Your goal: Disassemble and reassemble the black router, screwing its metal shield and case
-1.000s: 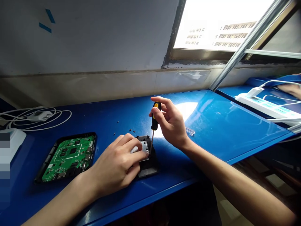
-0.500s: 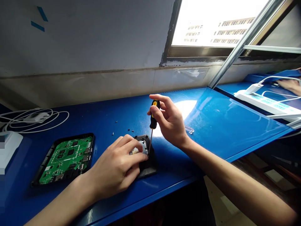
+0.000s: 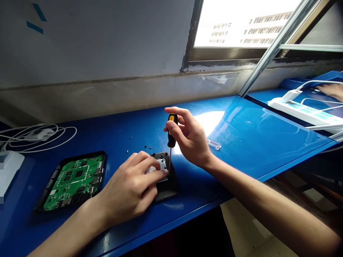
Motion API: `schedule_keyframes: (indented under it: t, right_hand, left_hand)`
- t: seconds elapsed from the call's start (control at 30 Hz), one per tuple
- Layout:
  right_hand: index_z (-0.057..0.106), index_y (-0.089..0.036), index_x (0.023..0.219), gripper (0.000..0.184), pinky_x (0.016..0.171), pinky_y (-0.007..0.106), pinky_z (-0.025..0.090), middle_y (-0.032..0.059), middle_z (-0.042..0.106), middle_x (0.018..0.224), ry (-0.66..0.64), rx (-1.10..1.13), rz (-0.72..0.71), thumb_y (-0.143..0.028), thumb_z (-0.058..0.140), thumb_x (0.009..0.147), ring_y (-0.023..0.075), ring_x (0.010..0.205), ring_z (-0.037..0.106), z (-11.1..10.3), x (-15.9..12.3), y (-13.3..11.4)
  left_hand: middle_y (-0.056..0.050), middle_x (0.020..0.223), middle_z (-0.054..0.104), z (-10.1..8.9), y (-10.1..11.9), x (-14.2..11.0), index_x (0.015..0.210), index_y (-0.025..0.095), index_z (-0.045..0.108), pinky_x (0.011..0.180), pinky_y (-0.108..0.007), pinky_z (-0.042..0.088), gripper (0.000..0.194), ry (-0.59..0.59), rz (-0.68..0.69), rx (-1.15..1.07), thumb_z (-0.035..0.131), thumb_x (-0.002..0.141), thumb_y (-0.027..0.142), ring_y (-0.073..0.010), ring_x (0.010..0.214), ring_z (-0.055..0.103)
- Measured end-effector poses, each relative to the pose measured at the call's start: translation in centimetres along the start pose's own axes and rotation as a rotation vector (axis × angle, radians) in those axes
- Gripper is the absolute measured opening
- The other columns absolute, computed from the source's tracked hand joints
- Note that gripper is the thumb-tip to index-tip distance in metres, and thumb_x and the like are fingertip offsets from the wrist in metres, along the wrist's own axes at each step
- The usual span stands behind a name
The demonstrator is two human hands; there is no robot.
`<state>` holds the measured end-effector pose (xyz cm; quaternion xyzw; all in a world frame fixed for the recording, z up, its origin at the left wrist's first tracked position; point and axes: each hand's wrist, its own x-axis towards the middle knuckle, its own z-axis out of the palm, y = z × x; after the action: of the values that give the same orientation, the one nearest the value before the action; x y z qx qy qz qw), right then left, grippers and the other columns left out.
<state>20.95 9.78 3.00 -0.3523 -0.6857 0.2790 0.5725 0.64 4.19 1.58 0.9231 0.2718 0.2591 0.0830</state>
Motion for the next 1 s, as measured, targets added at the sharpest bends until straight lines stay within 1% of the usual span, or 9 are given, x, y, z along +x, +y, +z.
schedule_keyframes:
  t: [0.23,0.37,0.5,0.6,0.7,0.87,1.0]
  right_hand:
    - [0.057,-0.022,0.124,0.027,0.051,0.019,0.053,-0.0019,0.059,0.080,-0.021,-0.012,-0.009,-0.032,0.057,0.099,0.0116,0.074,0.065,0.08,-0.10,-0.01]
    - [0.057,-0.024,0.124,0.027,0.051,0.020,0.054,-0.0014,0.059,0.081,-0.025,-0.009,0.000,-0.034,0.057,0.099,0.0126,0.076,0.065,0.04,-0.09,0.00]
    - [0.057,-0.026,0.124,0.027,0.054,0.021,0.056,-0.0013,0.059,0.082,-0.032,-0.006,0.014,-0.035,0.057,0.099,0.0137,0.078,0.066,0.00,-0.11,-0.06]
    - [0.056,-0.025,0.125,0.027,0.051,0.020,0.055,-0.0020,0.059,0.081,-0.049,0.011,0.026,-0.035,0.056,0.099,0.0120,0.072,0.064,0.09,-0.13,-0.07]
    - [0.056,-0.024,0.124,0.027,0.049,0.020,0.054,-0.0025,0.059,0.081,-0.068,0.018,0.039,-0.034,0.056,0.099,0.0101,0.065,0.062,0.24,-0.16,-0.09]
    - [0.057,-0.024,0.123,0.027,0.054,0.022,0.056,-0.0016,0.058,0.081,-0.058,0.003,0.014,-0.035,0.057,0.099,0.0123,0.072,0.067,0.14,-0.16,-0.24]
    - [0.057,-0.026,0.123,0.027,0.056,0.024,0.057,-0.0002,0.060,0.084,0.016,-0.020,-0.012,-0.038,0.056,0.099,0.0146,0.079,0.068,-0.35,0.05,-0.31]
  left_hand:
    - [-0.010,0.103,0.067,-0.25,0.08,0.10,0.105,0.018,0.072,0.080,-0.043,0.047,0.029,0.008,0.088,0.104,0.053,0.087,0.006,-0.0269,0.095,0.055]
    - [-0.010,0.101,0.068,-0.23,0.22,0.14,0.105,0.016,0.071,0.080,-0.043,0.048,0.029,0.016,0.087,0.092,0.052,0.087,0.005,-0.0265,0.095,0.055]
    - [-0.010,0.103,0.069,-0.12,0.24,0.11,0.110,0.014,0.071,0.083,-0.043,0.048,0.030,0.030,0.071,0.061,0.053,0.087,0.005,-0.0267,0.097,0.055]
    - [-0.010,0.102,0.069,-0.16,0.22,0.07,0.111,0.014,0.071,0.083,-0.042,0.049,0.031,0.011,0.075,0.054,0.054,0.087,0.005,-0.0265,0.097,0.056]
    - [-0.010,0.100,0.070,-0.37,0.26,0.15,0.109,0.014,0.071,0.082,-0.042,0.050,0.031,-0.009,0.112,0.077,0.053,0.087,0.005,-0.0264,0.095,0.058]
    - [-0.012,0.100,0.071,-0.66,0.58,0.51,0.110,0.011,0.070,0.083,-0.042,0.053,0.029,-0.048,0.194,0.145,0.051,0.089,0.003,-0.0261,0.093,0.060]
    - [-0.012,0.095,0.070,-0.65,0.74,0.55,0.110,0.009,0.070,0.080,-0.042,0.054,0.028,-0.065,0.189,0.157,0.050,0.091,0.003,-0.0268,0.092,0.061]
